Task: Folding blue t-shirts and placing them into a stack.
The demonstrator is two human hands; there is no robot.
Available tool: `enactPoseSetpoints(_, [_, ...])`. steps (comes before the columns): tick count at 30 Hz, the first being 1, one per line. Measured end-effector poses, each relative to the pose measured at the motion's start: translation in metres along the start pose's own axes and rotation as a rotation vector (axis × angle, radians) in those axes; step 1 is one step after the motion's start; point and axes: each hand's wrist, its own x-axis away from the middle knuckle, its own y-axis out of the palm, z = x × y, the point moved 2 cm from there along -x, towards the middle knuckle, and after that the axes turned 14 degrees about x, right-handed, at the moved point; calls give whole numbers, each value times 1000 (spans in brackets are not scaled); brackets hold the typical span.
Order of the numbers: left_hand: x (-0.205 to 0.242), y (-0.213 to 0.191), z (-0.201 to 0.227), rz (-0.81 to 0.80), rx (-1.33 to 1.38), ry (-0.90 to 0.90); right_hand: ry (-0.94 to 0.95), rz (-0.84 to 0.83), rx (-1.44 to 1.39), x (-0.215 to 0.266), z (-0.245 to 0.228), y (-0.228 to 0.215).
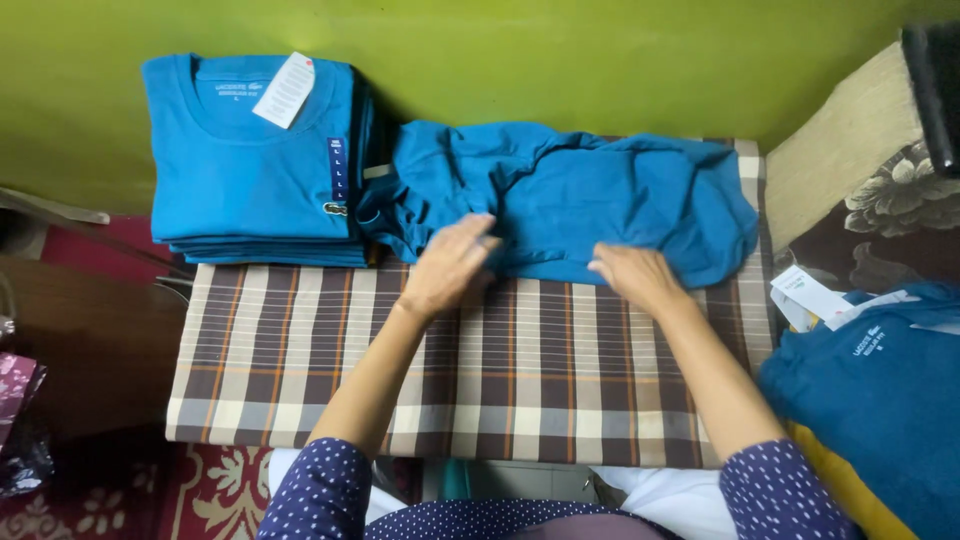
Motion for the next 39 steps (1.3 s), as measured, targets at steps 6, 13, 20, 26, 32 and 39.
enactPoseSetpoints(6, [9, 68, -14, -499, -250, -180, -70, -147, -51, 67, -20, -5])
enactPoseSetpoints(13, [71, -27, -46, -501, -301, -127, 213, -217, 387, 147, 97, 71])
enactPoseSetpoints(20, [144, -78, 45, -860, -49, -495, 417, -79, 387, 219, 121, 80])
enactPoseSetpoints(26, [238, -81, 116, -1072, 31, -731, 532, -567, -25, 257, 45, -28])
enactPoseSetpoints(32, [145, -62, 156, -688, 267, -777, 445, -285, -240, 214, 45, 30])
enactPoseSetpoints(39, [59, 44, 184, -417, 113, -588, 185, 265, -67, 107, -156, 66])
